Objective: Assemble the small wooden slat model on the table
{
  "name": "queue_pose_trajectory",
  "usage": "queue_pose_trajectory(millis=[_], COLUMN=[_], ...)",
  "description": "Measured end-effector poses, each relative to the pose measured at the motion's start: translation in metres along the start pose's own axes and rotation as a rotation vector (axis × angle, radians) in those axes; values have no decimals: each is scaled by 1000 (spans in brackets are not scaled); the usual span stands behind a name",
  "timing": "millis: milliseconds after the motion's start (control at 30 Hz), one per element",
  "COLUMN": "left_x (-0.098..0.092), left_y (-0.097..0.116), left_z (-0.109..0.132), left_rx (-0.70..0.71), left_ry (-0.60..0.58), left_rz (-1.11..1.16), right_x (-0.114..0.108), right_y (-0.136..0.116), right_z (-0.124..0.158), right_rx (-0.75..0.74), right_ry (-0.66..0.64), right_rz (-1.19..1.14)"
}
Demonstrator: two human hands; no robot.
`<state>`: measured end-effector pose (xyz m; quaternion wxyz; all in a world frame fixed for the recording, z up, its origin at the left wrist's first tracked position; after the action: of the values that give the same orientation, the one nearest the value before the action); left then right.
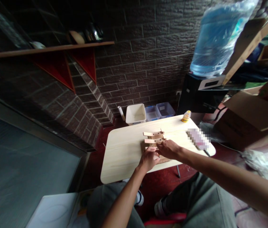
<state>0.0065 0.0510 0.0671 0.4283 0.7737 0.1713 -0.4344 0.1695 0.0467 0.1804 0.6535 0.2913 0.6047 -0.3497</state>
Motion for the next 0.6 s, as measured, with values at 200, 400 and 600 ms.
queue_pose_trajectory(millis=[200,400,600], left_x=[-3,-10,-14], left_y=[5,10,14], left_z=[-3,-5,-4], left_rx=[-18,-43,-32], left_ry=[-44,-97,-68], left_rz=[-8,-21,-30], right_x=[-4,0,6], right_y=[-2,0,3], right_z=[7,0,-5], right_rx=[-180,-241,-134], right_ry=[39,-15,64], right_rz=[-54,-7,19])
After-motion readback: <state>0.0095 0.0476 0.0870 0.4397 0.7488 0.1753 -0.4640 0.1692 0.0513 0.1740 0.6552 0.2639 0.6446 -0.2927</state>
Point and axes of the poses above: each hand's wrist, its own z-axis away from the middle knuckle, its own x-axis out of the palm, y = z × x, the point moved 2 cm from there along -z, towards the middle knuckle, and after that the axes turned 3 degrees about -z, right-handed, at the moved point
